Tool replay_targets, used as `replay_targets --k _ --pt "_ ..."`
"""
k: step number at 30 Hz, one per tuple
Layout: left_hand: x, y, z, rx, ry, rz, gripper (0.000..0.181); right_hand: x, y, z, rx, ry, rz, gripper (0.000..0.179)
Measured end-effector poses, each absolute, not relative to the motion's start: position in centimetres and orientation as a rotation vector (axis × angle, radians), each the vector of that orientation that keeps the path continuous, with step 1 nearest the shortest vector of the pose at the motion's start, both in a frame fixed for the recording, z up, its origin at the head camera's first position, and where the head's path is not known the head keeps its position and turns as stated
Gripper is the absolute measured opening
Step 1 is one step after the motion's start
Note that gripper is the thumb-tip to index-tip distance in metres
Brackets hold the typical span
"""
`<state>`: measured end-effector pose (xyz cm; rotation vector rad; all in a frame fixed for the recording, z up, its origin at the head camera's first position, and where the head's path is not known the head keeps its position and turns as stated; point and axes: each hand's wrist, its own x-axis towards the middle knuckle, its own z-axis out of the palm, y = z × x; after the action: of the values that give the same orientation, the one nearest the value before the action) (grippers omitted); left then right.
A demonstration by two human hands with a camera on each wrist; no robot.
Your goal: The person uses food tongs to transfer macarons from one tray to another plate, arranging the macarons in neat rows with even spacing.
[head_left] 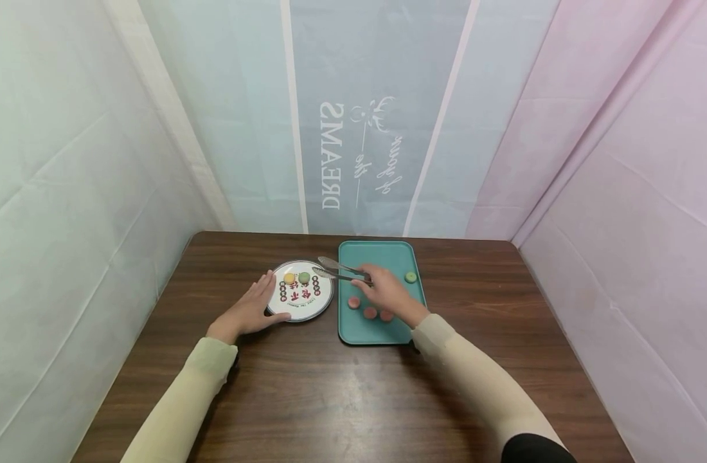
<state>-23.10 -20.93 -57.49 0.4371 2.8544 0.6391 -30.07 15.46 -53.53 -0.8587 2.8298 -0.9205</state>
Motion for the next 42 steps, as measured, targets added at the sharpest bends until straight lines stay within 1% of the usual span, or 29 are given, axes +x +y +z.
replay_targets --k 18,27,29,35,42 --pt "-23.1 -21.5 -58.0 0.461 2.869 0.647 0.118 -28.9 18.2 -53.9 -0.805 2.847 -0.987 0.044" --pt "-23.1 -21.7 -58.3 0.458 2.865 0.642 0.119 -28.4 19.5 -54.3 -0.827 2.864 -1.058 0.034" --pt "-23.1 -21.7 -58.4 0.456 2.869 0.636 0.119 -28.2 19.8 -54.4 -0.814 2.875 -1.051 0.035" --pt "-23.1 -21.9 -58.5 0.480 2.873 0.651 0.119 -27.6 20.6 -54.7 -0.732 2.924 -1.025 0.046" --pt "-23.1 -22.0 -58.4 0.497 2.871 0.643 0.120 -27.2 21.6 -55.1 -0.716 2.984 -1.014 0.043"
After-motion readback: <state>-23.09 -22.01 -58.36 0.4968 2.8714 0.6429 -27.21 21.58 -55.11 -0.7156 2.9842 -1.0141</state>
